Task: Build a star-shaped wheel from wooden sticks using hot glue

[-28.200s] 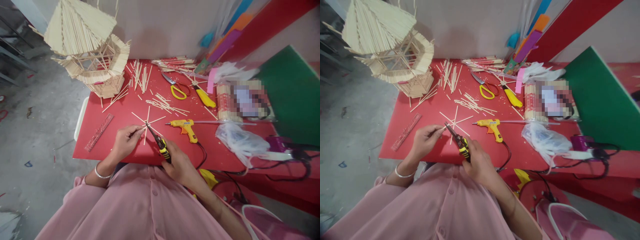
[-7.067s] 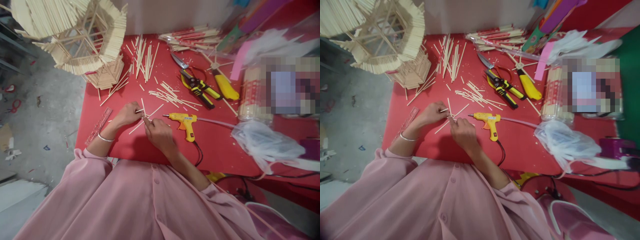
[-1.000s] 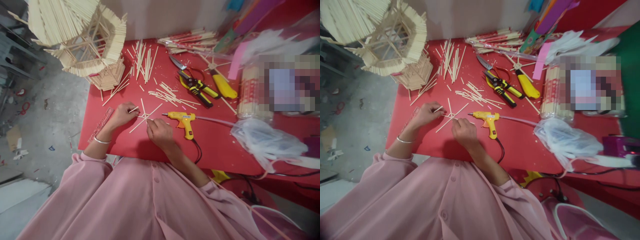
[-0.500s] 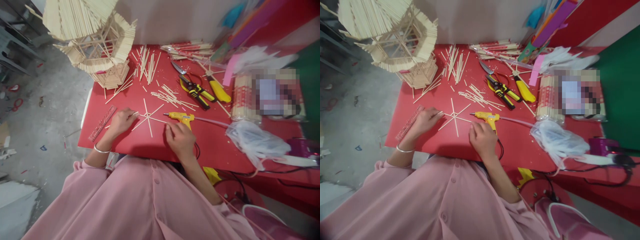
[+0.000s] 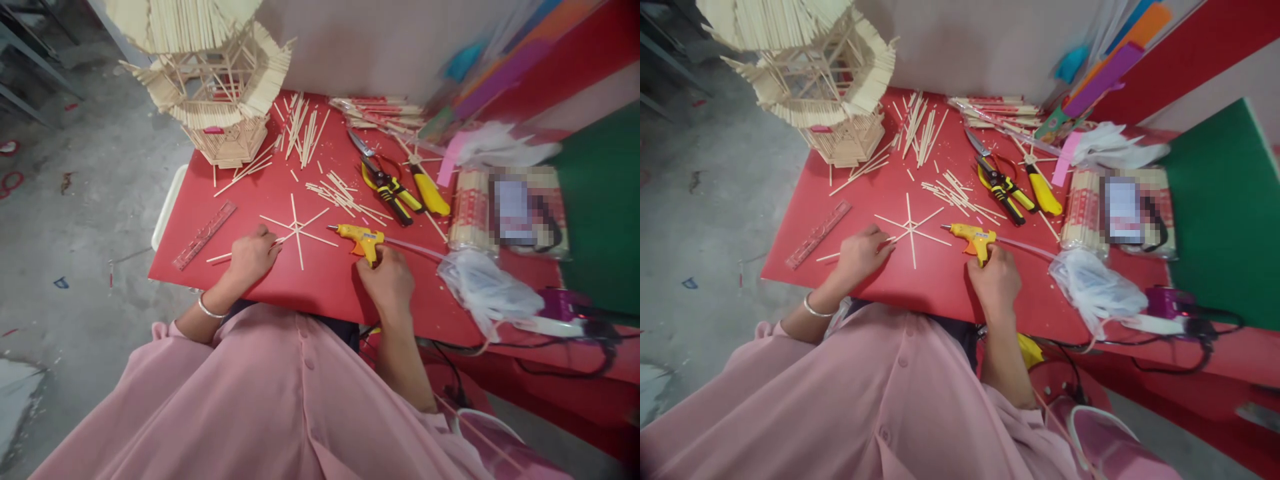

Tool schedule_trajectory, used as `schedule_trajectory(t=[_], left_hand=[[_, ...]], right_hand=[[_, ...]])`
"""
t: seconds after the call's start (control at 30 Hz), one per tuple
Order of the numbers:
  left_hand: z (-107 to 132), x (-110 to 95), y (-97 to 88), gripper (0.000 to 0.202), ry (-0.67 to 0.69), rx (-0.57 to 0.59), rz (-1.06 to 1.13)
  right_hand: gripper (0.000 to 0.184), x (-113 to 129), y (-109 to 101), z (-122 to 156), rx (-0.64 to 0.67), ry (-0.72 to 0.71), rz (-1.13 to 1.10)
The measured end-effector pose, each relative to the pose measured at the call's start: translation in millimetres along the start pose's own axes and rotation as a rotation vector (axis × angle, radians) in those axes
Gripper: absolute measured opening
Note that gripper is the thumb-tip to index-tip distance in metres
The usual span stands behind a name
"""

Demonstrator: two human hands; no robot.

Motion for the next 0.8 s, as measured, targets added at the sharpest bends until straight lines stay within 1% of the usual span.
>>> schedule_trajectory(t=[0.13, 0.27, 0.33, 0.43, 0.53, 0.63, 0.7, 0.77, 0.8], left_hand=[[-0.1, 2.6, 3.4, 0.027, -0.025, 0.028, -0.103], [-5.1, 10.9, -1.4, 0.03, -0.033, 0.02, -0.139], [-9.0, 15.0, -3.4, 0.03, -0.027, -0.001, -0.135], [-16.5, 18.3, -5.3, 0.03, -0.017, -0.043, -0.123], [-23.1, 17.1, -7.0, 0.03, -0.017, -0.076, -0.096], [-25.1, 13.0, -11.0, 0.036, 0.002, -0.112, -0.034], [-24.5, 12.1, -14.0, 0.039, 0.009, -0.127, 0.007], [-23.9, 13.4, -16.4, 0.038, 0.018, -0.125, 0.039], [-23.9, 14.6, -17.3, 0.037, 0.027, -0.122, 0.057]], right_hand=[[0.032, -6.6, 3.5, -2.0, 0.029, -0.022, -0.029], [0.032, -13.0, 3.8, 10.7, -0.028, 0.005, -0.044], [0.033, -11.5, 2.8, 20.9, -0.049, 0.028, -0.03], [0.034, -0.8, -2.0, 35.0, -0.062, 0.031, -0.001], [0.036, 12.9, -16.1, 43.0, -0.11, 0.004, -0.007], [0.036, 14.9, -42.1, 46.6, -0.233, 0.013, -0.008], [0.035, 5.2, -61.0, 48.7, -0.312, 0.047, 0.009], [0.036, -12.2, -74.7, 50.9, -0.347, 0.094, 0.046], [0.037, -22.4, -78.4, 51.8, -0.347, 0.12, 0.067]])
Point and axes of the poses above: each hand's wrist, its own z-axis away from the middle knuckle, its own y-axis out of the palm, x = y × z, the point moved 5 cm from there along -z, towards the middle knuckle, and after that the axes turned 15 degrees about z, right-handed, at the moved point
